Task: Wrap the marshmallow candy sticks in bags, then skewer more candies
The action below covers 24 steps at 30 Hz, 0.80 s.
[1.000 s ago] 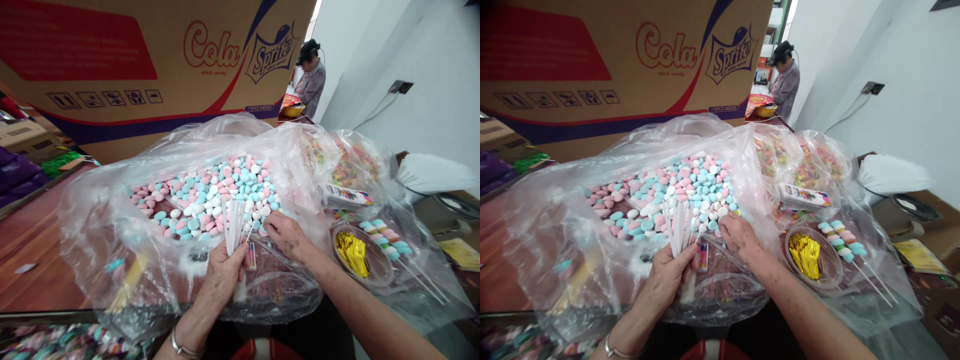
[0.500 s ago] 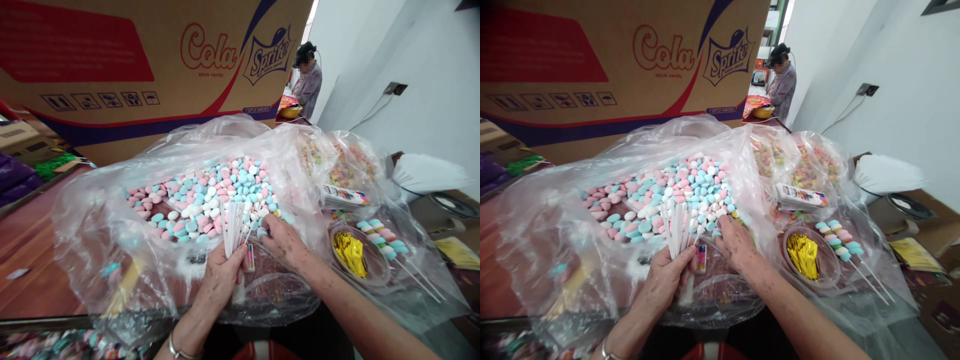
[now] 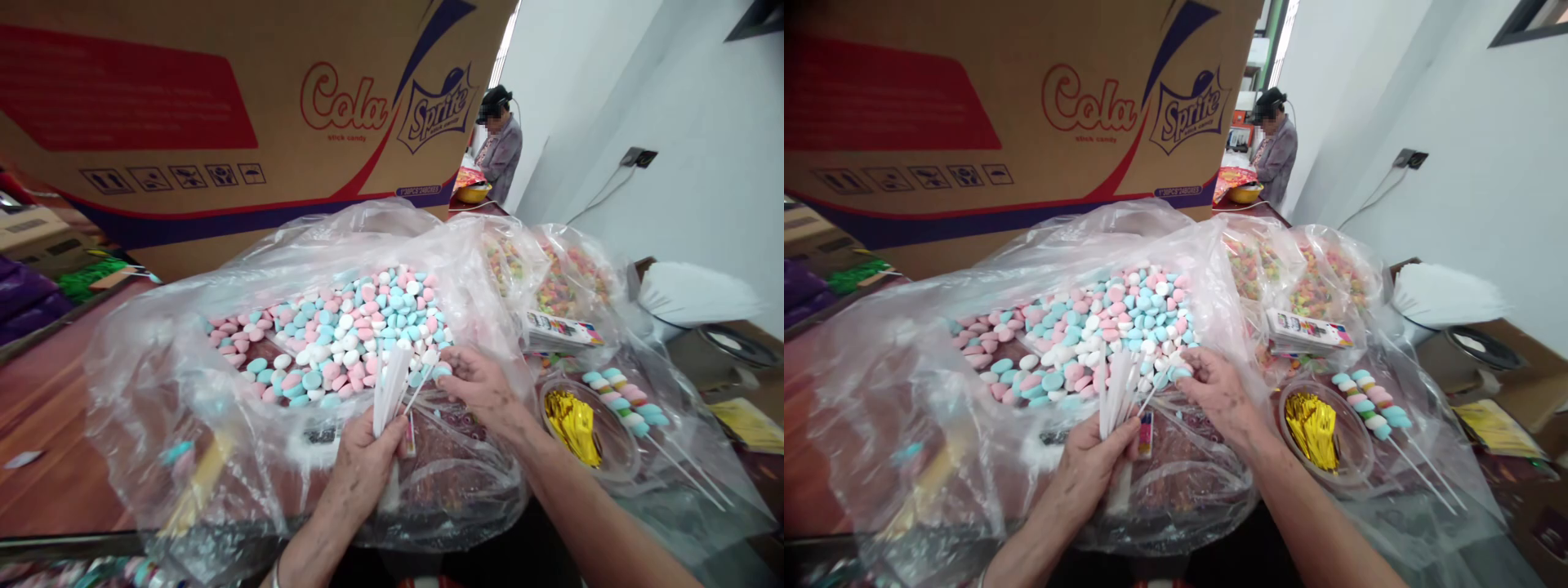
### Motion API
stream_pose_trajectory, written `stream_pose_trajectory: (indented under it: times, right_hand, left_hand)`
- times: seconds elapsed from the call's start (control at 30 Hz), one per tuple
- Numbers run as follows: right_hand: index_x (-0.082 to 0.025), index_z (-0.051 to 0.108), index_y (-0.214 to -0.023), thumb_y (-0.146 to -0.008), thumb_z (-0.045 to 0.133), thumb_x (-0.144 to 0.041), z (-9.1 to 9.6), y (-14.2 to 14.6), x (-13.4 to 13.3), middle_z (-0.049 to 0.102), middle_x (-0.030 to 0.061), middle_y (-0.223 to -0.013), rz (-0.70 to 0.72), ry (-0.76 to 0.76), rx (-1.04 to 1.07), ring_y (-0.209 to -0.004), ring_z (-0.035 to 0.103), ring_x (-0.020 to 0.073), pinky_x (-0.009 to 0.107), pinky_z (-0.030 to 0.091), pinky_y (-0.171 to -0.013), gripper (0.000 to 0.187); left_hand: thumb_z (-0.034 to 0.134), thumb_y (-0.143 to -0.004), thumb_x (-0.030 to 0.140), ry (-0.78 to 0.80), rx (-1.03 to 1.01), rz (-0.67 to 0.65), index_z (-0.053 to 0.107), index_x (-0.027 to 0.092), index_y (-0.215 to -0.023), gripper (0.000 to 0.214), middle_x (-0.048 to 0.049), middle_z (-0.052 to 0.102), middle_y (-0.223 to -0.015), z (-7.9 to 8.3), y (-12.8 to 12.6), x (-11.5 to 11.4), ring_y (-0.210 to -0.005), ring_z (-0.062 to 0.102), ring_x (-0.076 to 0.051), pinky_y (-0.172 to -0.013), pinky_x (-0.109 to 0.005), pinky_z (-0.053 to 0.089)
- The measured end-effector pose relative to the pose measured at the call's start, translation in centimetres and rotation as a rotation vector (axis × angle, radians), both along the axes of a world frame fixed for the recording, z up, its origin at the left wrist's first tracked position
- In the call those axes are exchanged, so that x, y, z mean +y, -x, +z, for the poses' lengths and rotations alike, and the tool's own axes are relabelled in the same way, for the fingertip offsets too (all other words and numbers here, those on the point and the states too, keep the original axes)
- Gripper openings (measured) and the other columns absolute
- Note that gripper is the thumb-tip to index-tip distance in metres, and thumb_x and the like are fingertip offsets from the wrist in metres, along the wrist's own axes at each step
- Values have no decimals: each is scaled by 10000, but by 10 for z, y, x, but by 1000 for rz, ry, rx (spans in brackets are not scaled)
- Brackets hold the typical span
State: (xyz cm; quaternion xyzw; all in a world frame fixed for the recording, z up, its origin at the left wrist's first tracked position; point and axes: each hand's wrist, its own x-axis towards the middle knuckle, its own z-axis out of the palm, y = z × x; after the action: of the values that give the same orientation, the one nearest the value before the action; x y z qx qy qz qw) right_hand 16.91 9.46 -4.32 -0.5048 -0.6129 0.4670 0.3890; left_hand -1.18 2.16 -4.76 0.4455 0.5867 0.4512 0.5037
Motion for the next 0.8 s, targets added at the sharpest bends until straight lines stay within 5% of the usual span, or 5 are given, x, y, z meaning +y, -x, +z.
stream_pose_trajectory:
  times: [0.23,0.8]
  right_hand:
    - [-178,675,-964,-655,743,-346,7,-8,6,658,-20,-696,-31,100,266,-601,574,129,246,450,-574,358]
    - [-185,693,-888,-627,813,-318,8,-8,7,688,-2,-789,-86,122,471,-657,595,117,237,493,-623,317]
  left_hand:
    - [585,-818,330,-68,138,-103,607,180,-602,264,37,542,-495,-16,3,6,-527,482,-142,-556,-248,343]
    - [553,-814,357,-48,168,-127,551,191,-567,298,43,509,-477,-10,1,6,-520,461,-145,-566,-255,327]
